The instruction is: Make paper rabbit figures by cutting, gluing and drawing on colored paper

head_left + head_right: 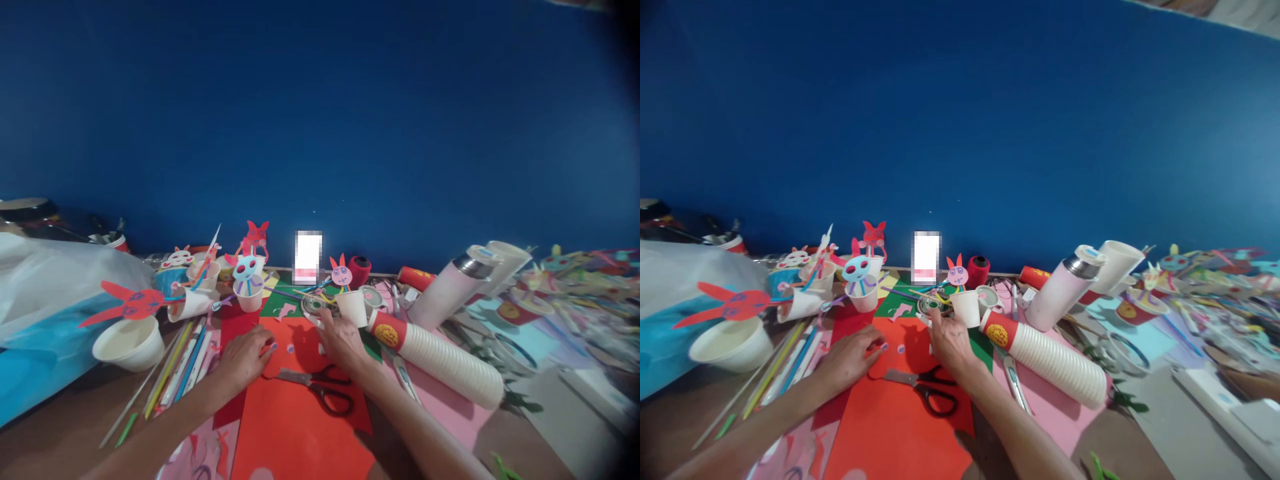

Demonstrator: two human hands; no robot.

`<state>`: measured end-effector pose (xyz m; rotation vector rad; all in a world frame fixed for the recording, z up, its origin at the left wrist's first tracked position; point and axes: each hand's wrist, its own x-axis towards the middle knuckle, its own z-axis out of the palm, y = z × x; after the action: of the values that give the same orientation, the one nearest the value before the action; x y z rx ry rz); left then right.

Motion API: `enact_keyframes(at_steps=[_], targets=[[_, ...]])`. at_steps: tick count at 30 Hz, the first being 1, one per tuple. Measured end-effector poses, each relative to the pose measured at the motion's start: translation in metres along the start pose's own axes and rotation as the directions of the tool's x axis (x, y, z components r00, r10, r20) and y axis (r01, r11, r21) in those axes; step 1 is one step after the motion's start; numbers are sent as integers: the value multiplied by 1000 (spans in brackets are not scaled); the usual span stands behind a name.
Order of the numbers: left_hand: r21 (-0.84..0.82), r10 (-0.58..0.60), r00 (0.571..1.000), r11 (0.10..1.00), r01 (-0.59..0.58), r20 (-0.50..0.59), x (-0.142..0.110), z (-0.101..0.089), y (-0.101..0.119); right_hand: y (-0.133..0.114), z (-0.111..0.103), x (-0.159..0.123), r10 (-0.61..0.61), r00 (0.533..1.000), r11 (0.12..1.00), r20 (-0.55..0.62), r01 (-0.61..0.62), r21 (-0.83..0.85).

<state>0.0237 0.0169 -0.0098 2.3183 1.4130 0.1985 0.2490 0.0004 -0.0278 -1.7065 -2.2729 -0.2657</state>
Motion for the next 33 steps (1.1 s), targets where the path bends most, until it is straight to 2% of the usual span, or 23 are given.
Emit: enact_keyframes(at_steps=[3,7,21,27,33], targets=[[29,40,998,999,-39,-44,1,3,-3,-4,-3,0,61,998,998,16,-61,-6],[1,54,996,999,-54,-69,1,6,-6,-7,-5,-1,80,996,997,35,-80,-10],[-65,2,999,998,-5,-52,4,4,-2,-7,-2,-2,101,993,995,68,-101,2],[-91,-14,999,996,9,-52,5,3,1,-8,-5,-2,82,997,996,6,-82,25],[-194,9,996,981,-27,-93,4,1,1,-9,-25,1,66,992,987,-109,-49,156]])
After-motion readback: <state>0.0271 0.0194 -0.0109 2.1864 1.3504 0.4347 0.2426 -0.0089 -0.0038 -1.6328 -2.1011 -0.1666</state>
